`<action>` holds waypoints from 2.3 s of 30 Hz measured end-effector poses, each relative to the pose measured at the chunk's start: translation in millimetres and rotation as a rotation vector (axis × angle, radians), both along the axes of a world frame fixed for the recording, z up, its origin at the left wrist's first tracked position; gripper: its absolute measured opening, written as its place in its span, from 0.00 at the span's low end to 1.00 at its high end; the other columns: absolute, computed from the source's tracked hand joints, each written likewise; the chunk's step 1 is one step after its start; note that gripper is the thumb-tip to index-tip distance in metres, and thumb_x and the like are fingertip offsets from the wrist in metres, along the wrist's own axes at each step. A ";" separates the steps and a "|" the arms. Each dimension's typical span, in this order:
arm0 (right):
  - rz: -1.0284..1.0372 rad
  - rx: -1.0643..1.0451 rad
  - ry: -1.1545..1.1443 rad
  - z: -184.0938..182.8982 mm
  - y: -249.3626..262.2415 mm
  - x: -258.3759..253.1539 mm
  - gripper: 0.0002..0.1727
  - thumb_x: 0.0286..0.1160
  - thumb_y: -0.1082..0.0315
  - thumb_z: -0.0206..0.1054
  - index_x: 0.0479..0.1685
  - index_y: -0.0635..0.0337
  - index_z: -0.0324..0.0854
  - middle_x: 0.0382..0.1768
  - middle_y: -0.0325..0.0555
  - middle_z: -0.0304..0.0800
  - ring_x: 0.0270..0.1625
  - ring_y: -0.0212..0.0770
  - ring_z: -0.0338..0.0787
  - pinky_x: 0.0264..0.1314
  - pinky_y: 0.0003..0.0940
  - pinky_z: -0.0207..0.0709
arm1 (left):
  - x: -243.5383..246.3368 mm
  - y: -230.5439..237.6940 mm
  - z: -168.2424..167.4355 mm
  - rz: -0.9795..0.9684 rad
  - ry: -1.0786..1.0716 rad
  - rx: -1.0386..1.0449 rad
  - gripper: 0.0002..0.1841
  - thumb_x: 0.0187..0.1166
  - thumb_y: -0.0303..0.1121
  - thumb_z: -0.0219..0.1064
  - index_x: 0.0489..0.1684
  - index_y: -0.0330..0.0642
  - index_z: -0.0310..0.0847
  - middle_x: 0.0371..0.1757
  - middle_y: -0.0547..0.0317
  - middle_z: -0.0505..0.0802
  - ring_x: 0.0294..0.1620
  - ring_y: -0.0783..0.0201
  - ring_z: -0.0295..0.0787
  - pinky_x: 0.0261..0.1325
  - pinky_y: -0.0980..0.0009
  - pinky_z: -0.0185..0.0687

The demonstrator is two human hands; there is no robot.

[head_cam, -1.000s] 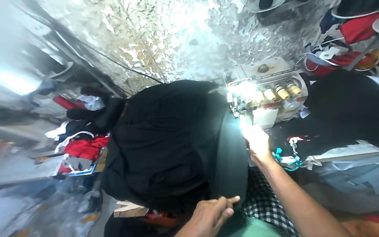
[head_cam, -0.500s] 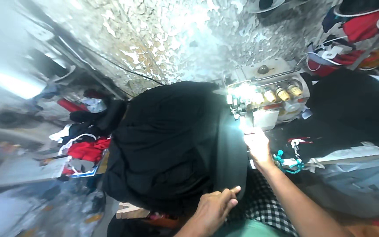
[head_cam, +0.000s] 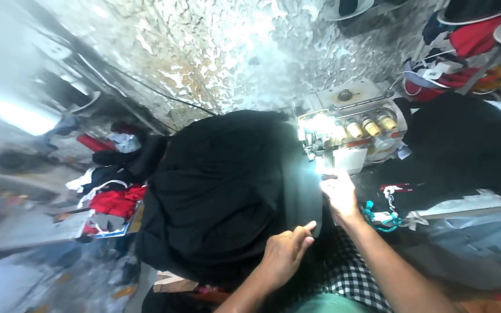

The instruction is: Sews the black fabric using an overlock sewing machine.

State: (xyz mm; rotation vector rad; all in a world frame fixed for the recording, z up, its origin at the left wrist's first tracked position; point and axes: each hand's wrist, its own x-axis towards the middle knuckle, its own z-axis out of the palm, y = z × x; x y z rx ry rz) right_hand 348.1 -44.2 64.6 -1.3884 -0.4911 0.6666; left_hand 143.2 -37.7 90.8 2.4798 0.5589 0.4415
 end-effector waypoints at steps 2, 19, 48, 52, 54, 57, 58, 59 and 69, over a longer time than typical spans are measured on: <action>-0.013 -0.005 0.020 0.1 1.0 -1.3 0.23 0.68 0.88 0.68 0.64 0.66 0.75 0.29 0.43 0.84 0.31 0.30 0.84 0.39 0.27 0.80 | 8.1 4.8 4.7 0.013 -0.026 0.026 0.16 0.92 0.39 0.53 0.47 0.38 0.84 0.57 0.55 0.96 0.32 0.63 0.92 0.36 0.67 0.83; 0.021 -0.086 -0.118 6.2 -0.8 -5.5 0.21 0.76 0.81 0.65 0.68 0.68 0.73 0.41 0.50 0.87 0.39 0.31 0.86 0.47 0.29 0.80 | 59.6 33.5 23.7 0.122 0.031 0.205 0.17 0.90 0.39 0.56 0.52 0.37 0.89 0.33 0.48 0.94 0.29 0.49 0.92 0.35 0.54 0.85; 0.398 -0.134 -0.094 -17.9 -92.0 -1.4 0.09 0.78 0.71 0.68 0.29 0.59 0.86 0.23 0.31 0.88 0.25 0.20 0.84 0.31 0.17 0.78 | 33.8 66.8 -32.5 0.192 -0.320 0.422 0.08 0.78 0.26 0.67 0.46 0.40 0.93 0.55 0.50 0.95 0.61 0.52 0.91 0.69 0.55 0.82; 0.416 -0.193 -0.106 -18.0 -102.1 -18.2 0.09 0.81 0.69 0.67 0.32 0.59 0.87 0.26 0.29 0.88 0.30 0.19 0.86 0.39 0.17 0.82 | 25.1 39.5 -0.7 0.097 -0.312 0.024 0.09 0.84 0.28 0.64 0.42 0.33 0.90 0.42 0.52 0.94 0.46 0.61 0.92 0.56 0.62 0.86; 0.404 -0.118 -0.066 -26.4 -104.7 -25.6 0.08 0.81 0.74 0.63 0.38 0.62 0.88 0.33 0.32 0.92 0.38 0.20 0.90 0.49 0.20 0.85 | 16.8 27.9 -2.8 -0.032 -0.274 -0.172 0.18 0.90 0.39 0.58 0.54 0.32 0.87 0.46 0.51 0.95 0.46 0.65 0.94 0.56 0.66 0.89; 0.383 -0.050 0.070 -30.0 -104.8 -29.8 0.11 0.81 0.79 0.57 0.43 0.65 0.87 0.36 0.36 0.95 0.38 0.26 0.92 0.44 0.22 0.87 | 9.3 20.8 -30.6 -0.062 -0.254 0.143 0.33 0.87 0.62 0.51 0.62 0.40 0.88 0.63 0.51 0.93 0.66 0.58 0.90 0.70 0.58 0.83; 0.376 -0.053 0.121 -28.4 -105.5 -30.4 0.11 0.82 0.80 0.57 0.42 0.64 0.87 0.34 0.37 0.94 0.34 0.27 0.91 0.39 0.22 0.86 | 7.7 20.2 -42.1 -0.072 -0.228 0.251 0.31 0.86 0.62 0.53 0.62 0.45 0.89 0.69 0.50 0.91 0.74 0.53 0.84 0.79 0.50 0.74; 0.370 -0.056 0.172 -25.9 -106.5 -30.5 0.11 0.82 0.80 0.57 0.41 0.64 0.87 0.33 0.38 0.94 0.32 0.28 0.91 0.35 0.22 0.86 | 6.9 19.5 -53.1 -0.091 -0.204 0.310 0.26 0.85 0.58 0.58 0.64 0.48 0.88 0.74 0.49 0.87 0.81 0.48 0.77 0.85 0.40 0.62; 0.319 -0.036 0.272 -10.3 -115.5 -30.2 0.13 0.84 0.79 0.55 0.38 0.64 0.86 0.28 0.39 0.93 0.25 0.28 0.89 0.29 0.21 0.85 | 44.1 18.4 -81.6 -0.034 -0.433 0.597 0.05 0.85 0.33 0.59 0.50 0.52 0.80 0.72 0.47 0.84 0.84 0.51 0.72 0.91 0.41 0.48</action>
